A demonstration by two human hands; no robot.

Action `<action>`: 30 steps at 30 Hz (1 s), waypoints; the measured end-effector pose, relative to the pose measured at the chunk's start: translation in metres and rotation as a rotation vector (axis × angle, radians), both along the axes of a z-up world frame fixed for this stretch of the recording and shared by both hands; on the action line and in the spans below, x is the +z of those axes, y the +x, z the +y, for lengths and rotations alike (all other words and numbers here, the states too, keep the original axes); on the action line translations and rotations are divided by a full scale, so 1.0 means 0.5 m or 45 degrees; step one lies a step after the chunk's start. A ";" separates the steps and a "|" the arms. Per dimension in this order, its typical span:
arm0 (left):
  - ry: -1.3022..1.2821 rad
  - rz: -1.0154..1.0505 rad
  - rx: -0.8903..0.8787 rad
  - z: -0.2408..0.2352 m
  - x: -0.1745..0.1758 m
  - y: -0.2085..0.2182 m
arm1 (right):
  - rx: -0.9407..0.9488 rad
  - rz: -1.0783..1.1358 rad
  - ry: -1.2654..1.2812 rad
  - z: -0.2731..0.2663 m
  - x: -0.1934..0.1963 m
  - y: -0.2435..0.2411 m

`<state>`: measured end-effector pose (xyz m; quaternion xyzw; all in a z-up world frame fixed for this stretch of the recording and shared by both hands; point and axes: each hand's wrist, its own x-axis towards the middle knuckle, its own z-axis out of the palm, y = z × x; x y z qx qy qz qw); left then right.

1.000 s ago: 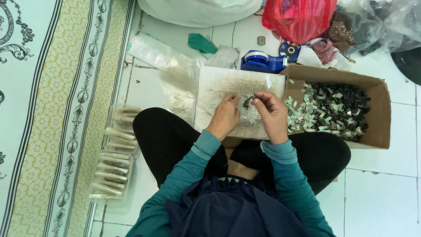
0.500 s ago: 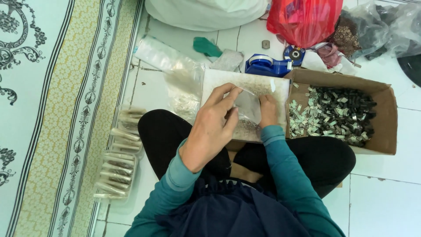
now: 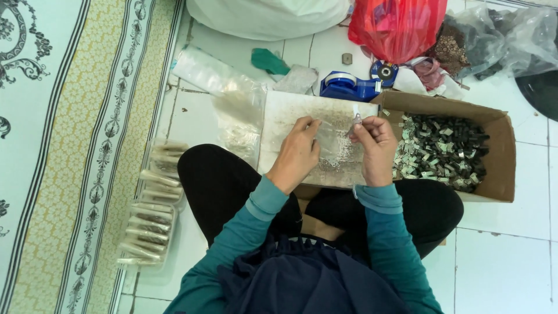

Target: Packaging small metal components from a bulk box into individual plastic bags.

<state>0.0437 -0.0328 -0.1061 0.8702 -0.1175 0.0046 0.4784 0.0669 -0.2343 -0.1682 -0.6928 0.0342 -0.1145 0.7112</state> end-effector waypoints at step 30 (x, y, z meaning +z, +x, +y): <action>-0.045 -0.039 0.020 0.030 0.031 -0.023 | 0.185 0.279 -1.313 -0.009 -0.288 0.054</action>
